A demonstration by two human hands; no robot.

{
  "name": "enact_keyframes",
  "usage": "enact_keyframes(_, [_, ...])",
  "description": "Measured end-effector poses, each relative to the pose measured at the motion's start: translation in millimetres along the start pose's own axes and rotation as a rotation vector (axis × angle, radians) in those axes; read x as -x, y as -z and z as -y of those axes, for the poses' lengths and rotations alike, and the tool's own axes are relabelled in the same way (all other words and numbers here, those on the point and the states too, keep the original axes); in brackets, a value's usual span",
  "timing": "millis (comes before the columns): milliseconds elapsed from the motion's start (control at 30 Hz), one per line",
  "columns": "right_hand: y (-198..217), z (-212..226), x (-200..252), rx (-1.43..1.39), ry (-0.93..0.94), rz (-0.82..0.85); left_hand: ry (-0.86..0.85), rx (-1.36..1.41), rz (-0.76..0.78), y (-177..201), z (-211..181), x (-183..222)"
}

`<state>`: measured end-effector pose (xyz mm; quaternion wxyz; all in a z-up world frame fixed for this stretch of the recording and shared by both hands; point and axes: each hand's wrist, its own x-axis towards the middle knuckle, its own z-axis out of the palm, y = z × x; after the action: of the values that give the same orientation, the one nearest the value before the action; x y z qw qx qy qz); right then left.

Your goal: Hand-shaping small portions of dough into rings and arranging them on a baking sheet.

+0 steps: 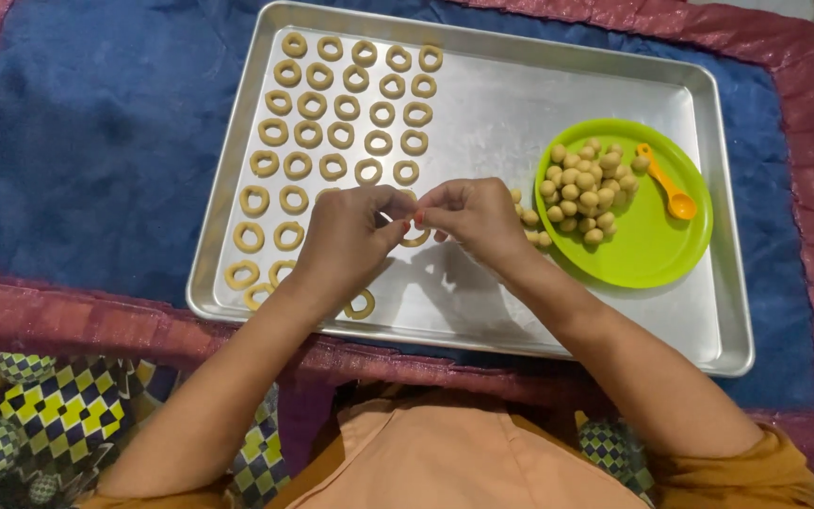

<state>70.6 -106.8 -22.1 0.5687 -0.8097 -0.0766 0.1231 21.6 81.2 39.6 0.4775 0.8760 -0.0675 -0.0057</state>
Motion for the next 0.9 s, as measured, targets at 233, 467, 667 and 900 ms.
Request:
enact_keyframes(233, [-11.7, -2.5, 3.7, 0.338, 0.019, -0.001, 0.059, -0.249, 0.112, -6.7, 13.4, -9.8])
enact_keyframes(467, [-20.5, 17.5, 6.3, 0.593, -0.009, -0.035, -0.029, -0.423, 0.094, -2.6, 26.6, -14.7])
enact_keyframes(667, [-25.0, 30.0, 8.4, 0.686, -0.066, -0.046, -0.128, -0.572, 0.096, -6.4, 38.1, -9.9])
enact_keyframes(900, [-25.3, 32.9, 8.0, 0.761, -0.036, -0.002, -0.151, -0.643, 0.114, -15.4, 49.5, -14.9])
